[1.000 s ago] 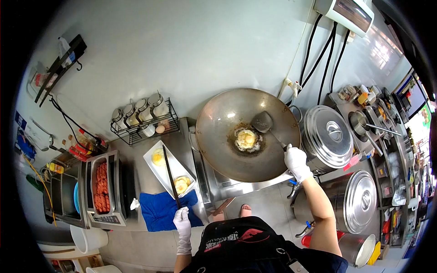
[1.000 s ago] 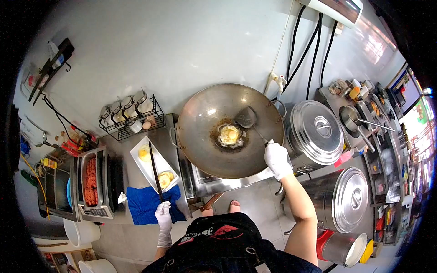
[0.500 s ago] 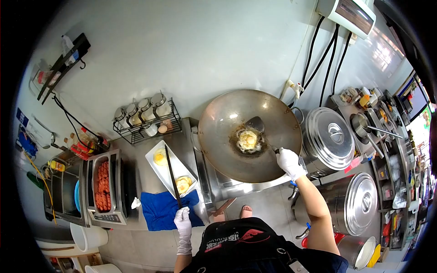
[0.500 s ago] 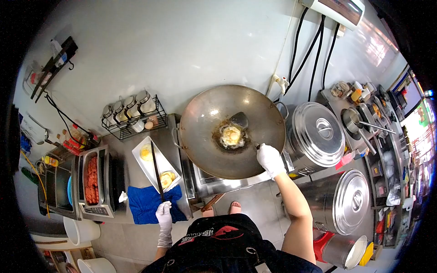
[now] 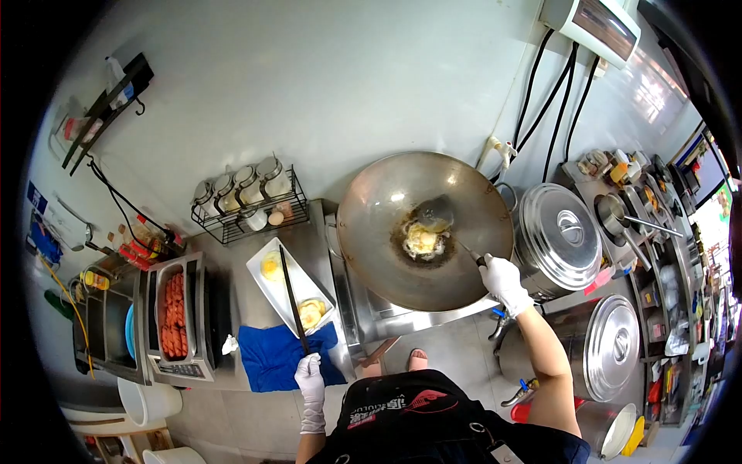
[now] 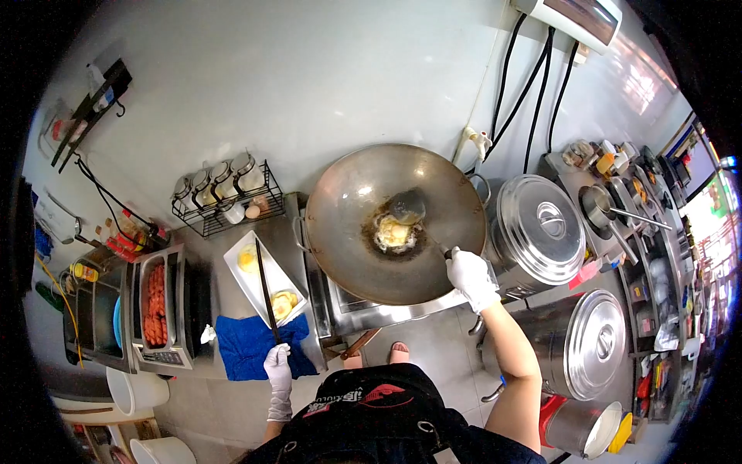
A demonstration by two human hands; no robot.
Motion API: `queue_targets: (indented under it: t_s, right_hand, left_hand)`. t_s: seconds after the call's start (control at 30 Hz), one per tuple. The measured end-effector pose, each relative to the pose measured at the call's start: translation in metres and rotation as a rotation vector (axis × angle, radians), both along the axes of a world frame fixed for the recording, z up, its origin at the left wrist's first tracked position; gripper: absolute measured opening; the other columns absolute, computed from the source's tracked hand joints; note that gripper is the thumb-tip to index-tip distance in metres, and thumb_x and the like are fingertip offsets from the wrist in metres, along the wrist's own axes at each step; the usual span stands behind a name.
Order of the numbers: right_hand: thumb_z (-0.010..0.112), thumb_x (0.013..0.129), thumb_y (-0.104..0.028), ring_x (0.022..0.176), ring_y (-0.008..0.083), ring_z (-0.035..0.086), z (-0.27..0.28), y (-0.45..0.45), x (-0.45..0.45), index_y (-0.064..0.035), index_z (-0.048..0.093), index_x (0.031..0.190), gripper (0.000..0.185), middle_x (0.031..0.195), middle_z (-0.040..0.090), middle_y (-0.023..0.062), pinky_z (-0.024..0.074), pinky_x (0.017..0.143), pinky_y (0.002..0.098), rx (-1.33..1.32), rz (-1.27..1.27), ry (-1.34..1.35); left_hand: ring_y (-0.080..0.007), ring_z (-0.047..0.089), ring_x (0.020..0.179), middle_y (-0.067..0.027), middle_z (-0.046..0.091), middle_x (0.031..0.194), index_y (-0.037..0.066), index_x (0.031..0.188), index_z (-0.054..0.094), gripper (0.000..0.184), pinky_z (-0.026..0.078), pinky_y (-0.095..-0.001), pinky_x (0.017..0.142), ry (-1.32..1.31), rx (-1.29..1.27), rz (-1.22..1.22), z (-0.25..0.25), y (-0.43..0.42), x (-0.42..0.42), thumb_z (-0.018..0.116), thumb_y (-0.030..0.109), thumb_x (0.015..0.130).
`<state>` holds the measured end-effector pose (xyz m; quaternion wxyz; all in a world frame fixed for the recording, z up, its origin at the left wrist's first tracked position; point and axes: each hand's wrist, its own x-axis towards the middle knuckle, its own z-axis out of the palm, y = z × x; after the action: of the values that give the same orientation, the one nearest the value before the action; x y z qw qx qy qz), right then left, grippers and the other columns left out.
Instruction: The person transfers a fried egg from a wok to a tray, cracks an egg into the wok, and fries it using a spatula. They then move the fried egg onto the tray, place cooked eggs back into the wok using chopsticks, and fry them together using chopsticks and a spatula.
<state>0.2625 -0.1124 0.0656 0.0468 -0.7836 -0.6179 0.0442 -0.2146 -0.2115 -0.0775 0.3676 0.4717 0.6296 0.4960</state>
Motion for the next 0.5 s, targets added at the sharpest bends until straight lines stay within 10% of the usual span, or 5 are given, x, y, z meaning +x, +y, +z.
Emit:
queue_targets:
  t_s: [0.5]
  right_hand:
    - [0.059, 0.084, -0.021, 0.055, 0.0284, 0.064, -0.031, 0.002, 0.019, -0.0031, 0.063, 0.091, 0.02, 0.065, 0.063, 0.0127, 0.0497, 0.049, 0.0392, 0.193, -0.005, -0.317]
  left_hand:
    - [-0.0128, 0.059, 0.075, -0.0066, 0.065, 0.087, -0.002, 0.094, 0.066, 0.014, 0.049, -0.0255, 0.07, 0.025, 0.024, -0.034, 0.004, 0.002, 0.005, 0.055, 0.006, 0.093]
